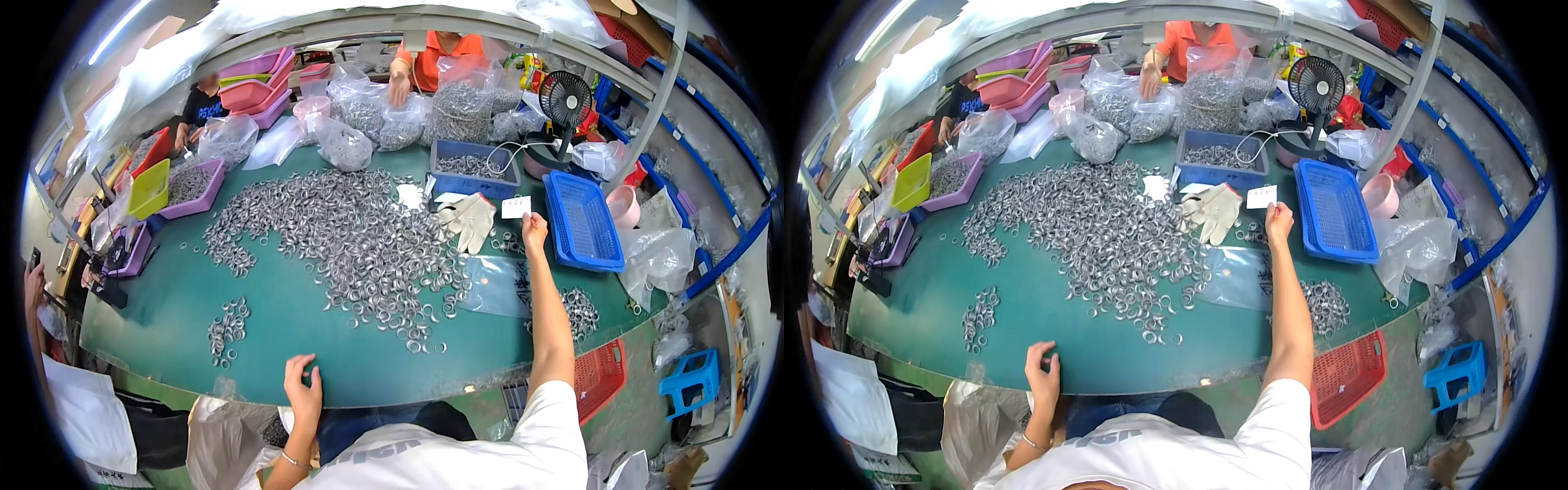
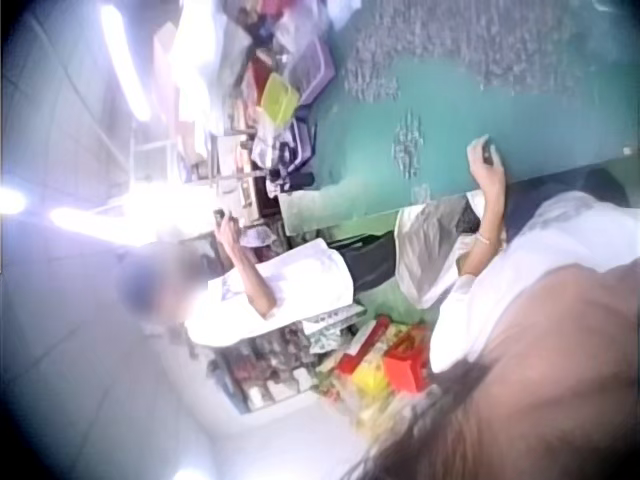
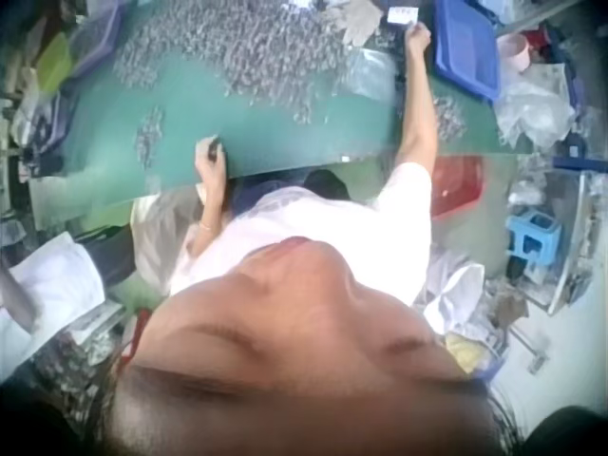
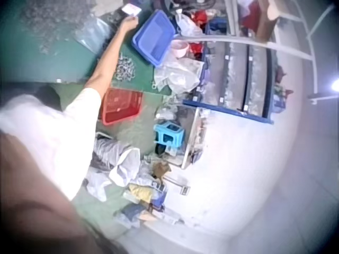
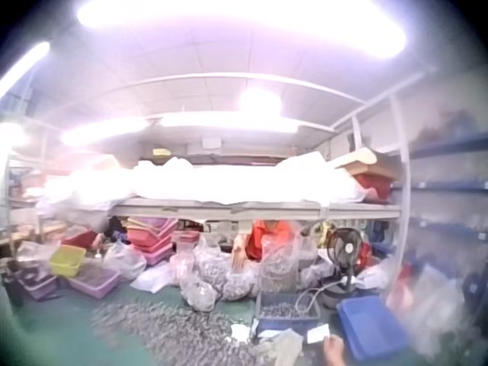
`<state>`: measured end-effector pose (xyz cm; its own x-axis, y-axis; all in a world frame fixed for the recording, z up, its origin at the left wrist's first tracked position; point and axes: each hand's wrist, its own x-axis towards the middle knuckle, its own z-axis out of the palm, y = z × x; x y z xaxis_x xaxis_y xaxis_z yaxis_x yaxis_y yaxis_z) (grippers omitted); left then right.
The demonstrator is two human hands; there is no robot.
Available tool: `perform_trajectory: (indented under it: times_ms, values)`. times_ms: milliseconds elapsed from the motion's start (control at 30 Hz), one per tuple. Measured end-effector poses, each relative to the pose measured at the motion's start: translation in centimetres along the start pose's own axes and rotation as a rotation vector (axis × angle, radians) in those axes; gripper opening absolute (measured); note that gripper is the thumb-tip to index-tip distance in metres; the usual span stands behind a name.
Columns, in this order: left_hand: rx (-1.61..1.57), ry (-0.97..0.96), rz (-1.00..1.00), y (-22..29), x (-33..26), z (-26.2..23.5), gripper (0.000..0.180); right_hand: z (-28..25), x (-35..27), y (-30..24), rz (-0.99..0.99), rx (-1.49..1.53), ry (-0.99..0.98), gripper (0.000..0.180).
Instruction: The person picks up and joins two small crescent-shaped metal pieces by hand at a workbench.
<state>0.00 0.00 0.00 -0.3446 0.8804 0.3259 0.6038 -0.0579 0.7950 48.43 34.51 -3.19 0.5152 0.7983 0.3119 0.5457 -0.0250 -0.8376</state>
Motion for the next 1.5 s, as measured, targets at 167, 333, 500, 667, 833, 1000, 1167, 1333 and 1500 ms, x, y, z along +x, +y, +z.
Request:
perform_trajectory:
  times_ms: [167, 333, 500, 667, 833, 1000, 1167, 1333, 1500]
  values:
    - [0.215, 0.143, 0.05, -0.3, -0.5, 1.1, 0.026, 1.2, 0.1, -2.9, 0.059, -0.471, -0.001, 0.024]
    - [0.179, 0.136, -0.002, 0.6, 0.3, 2.3, 0.026, 0.3, 3.0, -2.5, -0.053, -1.134, -0.005, 0.026]
    - [0.211, 0.173, 0.009, 0.3, 0.1, 2.2, 0.025, 1.9, 6.2, -2.4, 0.014, -1.263, -0.197, 0.029]
    - [0.259, 0.139, -0.009, 0.4, 0.7, 1.5, 0.026, 0.6, 5.3, -1.9, 0.0, -1.175, -0.359, 0.024]
    - [0.182, 0.227, 0.018, 0.5, 0.4, 1.5, 0.026, 1.2, 0.1, -9.6, -0.451, -1.232, -0.127, 0.019]
    - [0.286, 0.287, -0.013, -0.5, -0.5, -1.2, 0.046, 5.7, -14.9, -19.9, -0.911, -0.543, -0.49, 0.028]
    - [0.786, 0.22, -0.46, -5.7, 2.4, -8.3, 0.097, 10.3, -30.4, -26.1, -1.115, 0.081, -1.194, 0.065]
    - [0.748, 0.188, -0.264, -11.1, 7.4, -9.9, 0.102, 22.4, -40.6, -28.9, -1.011, -0.051, -1.073, 0.077]
    - [0.741, 0.104, -0.174, -15.0, 9.9, -12.6, 0.086, 29.2, -47.5, -33.3, -0.899, -0.097, -1.026, 0.066]
